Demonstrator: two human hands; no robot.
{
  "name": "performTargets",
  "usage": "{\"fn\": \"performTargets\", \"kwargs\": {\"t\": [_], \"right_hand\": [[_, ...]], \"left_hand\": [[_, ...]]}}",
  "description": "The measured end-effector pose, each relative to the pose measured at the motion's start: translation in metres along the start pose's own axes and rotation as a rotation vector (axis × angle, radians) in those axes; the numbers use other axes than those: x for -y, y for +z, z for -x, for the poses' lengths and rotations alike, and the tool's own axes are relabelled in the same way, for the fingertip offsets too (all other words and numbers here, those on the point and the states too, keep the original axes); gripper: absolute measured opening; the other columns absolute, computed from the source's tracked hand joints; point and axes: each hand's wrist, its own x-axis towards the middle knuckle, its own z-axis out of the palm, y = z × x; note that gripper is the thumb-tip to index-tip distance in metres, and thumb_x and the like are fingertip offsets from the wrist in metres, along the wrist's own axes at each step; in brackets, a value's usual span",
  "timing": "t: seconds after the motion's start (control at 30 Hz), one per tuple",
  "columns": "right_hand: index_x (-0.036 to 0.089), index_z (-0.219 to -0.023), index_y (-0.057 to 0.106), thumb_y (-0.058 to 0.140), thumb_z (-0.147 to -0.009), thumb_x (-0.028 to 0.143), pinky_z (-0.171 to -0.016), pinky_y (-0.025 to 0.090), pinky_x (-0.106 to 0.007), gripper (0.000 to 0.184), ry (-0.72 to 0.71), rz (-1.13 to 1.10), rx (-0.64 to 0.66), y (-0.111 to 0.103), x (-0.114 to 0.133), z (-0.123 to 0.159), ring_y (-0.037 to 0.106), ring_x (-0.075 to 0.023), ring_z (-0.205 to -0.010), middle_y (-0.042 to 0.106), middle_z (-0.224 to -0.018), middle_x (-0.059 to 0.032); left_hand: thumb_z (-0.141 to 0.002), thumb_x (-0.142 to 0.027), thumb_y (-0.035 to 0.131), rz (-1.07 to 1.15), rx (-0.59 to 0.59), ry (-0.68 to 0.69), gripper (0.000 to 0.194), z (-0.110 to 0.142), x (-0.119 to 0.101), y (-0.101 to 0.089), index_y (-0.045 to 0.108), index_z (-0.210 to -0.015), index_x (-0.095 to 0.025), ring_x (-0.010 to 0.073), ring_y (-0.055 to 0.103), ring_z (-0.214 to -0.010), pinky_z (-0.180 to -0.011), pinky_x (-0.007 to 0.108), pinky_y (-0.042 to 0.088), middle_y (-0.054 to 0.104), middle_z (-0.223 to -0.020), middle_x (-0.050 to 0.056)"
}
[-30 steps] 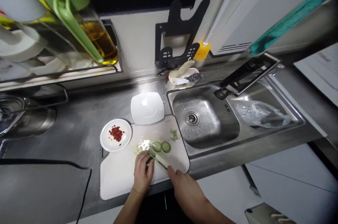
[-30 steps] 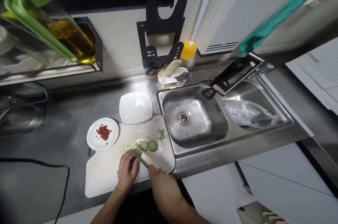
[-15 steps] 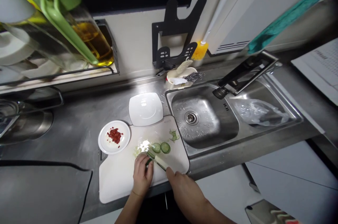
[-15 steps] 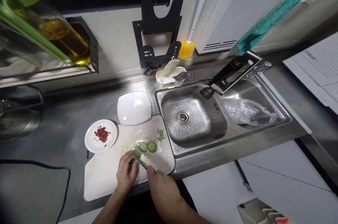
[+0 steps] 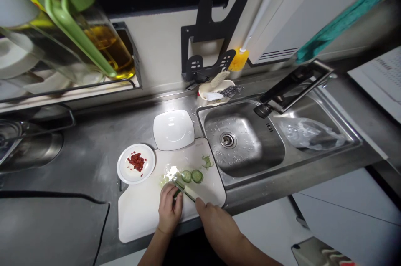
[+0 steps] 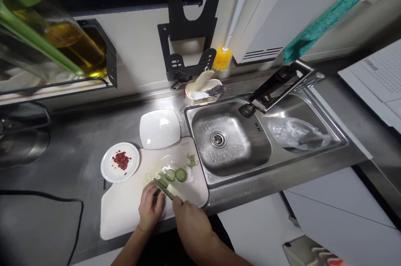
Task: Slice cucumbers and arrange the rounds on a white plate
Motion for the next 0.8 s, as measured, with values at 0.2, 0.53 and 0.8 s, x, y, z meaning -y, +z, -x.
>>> {"fn": "performTargets", "kwargs": {"t": [0.2,0.53,0.8], "right_hand": [[0.018,-0.108,0.055,0.032,-0.087,-0.001,-0.061,0.051,-0.024,0.037,-0.010,0.002,-0.010,0.000,0.002,-0.003,0.069,-0.0197,-0.072,0.069,-0.082,-0.0085],[0.019,-0.107,0.054,0.034,-0.086,0.000,-0.058,0.048,-0.023,0.035,-0.004,-0.002,-0.033,0.003,0.005,-0.011,0.069,-0.0197,-0.072,0.068,-0.080,-0.0070],[0.019,-0.106,0.054,0.034,-0.088,0.001,-0.060,0.048,-0.022,0.033,-0.011,0.007,-0.050,0.005,0.008,-0.018,0.068,-0.0184,-0.074,0.068,-0.081,-0.0069]], "left_hand": [[-0.083,-0.014,0.054,0.006,-0.005,-0.009,0.020,0.000,0.000,0.000,0.058,-0.102,-0.016,0.0201,0.059,-0.099,-0.088,0.041,0.052,0.062,-0.100,0.010],[-0.084,-0.013,0.054,0.027,0.008,-0.011,0.020,-0.002,-0.001,0.000,0.057,-0.103,-0.016,0.0197,0.059,-0.099,-0.088,0.041,0.051,0.061,-0.101,0.010],[-0.083,-0.012,0.054,0.040,-0.001,0.002,0.020,-0.002,0.000,0.001,0.058,-0.103,-0.016,0.0195,0.059,-0.099,-0.089,0.041,0.051,0.061,-0.099,0.010]]}}
